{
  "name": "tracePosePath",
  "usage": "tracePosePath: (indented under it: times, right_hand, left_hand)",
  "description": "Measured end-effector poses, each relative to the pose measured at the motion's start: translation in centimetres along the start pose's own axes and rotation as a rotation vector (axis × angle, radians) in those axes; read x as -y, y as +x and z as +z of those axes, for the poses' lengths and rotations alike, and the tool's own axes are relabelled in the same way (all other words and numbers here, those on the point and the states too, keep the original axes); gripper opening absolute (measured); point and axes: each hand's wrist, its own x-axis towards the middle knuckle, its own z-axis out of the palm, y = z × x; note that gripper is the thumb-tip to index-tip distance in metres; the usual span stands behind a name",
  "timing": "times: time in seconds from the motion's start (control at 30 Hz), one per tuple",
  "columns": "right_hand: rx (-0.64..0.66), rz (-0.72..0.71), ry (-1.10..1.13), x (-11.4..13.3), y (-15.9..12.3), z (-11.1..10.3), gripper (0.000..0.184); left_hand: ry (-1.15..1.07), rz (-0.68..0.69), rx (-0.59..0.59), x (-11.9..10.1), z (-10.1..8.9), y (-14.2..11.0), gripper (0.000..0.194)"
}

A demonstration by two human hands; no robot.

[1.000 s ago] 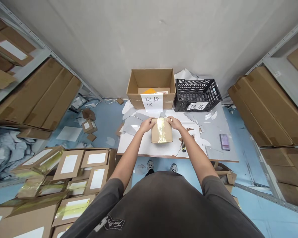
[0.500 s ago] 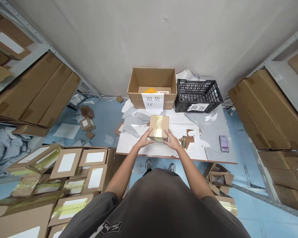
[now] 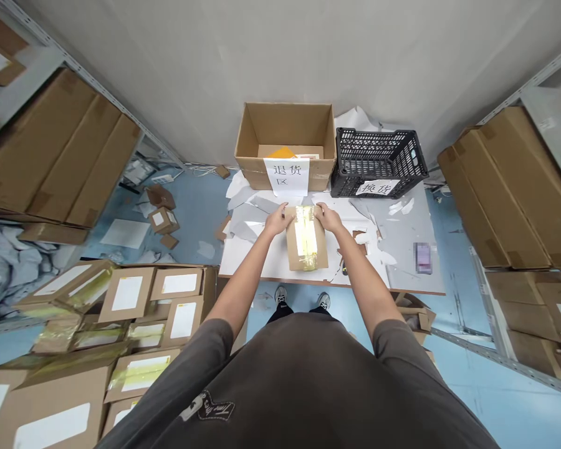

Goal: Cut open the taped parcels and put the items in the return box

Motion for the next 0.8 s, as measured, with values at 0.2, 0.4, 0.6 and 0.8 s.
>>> tracePosePath:
  times: [0.2, 0.4, 0.6, 0.8]
  right_hand:
    - [0.034, 0.102, 0.134, -1.9, 2.0, 4.2, 0.08]
    - [-0.081, 0.024, 0.091, -3.8, -2.6, 4.2, 0.08]
    - [-0.15, -0.008, -0.047, -6.1, -10.3, 4.9, 0.079]
    - [-0.201, 0.105, -0.084, -11.3, -16.3, 4.5, 0.076]
  left_hand:
    - [-0.139, -0.013, 0.164, 2.5, 4.1, 1.3, 0.097]
    - [-0.007, 0.043, 0.144, 3.8, 3.6, -0.4, 0.1]
    - [0.238, 0.246, 0.353, 4.4, 1.2, 0.4, 0.142]
    - [0.504, 0.246, 0.455, 3.8, 1.3, 2.0, 0.153]
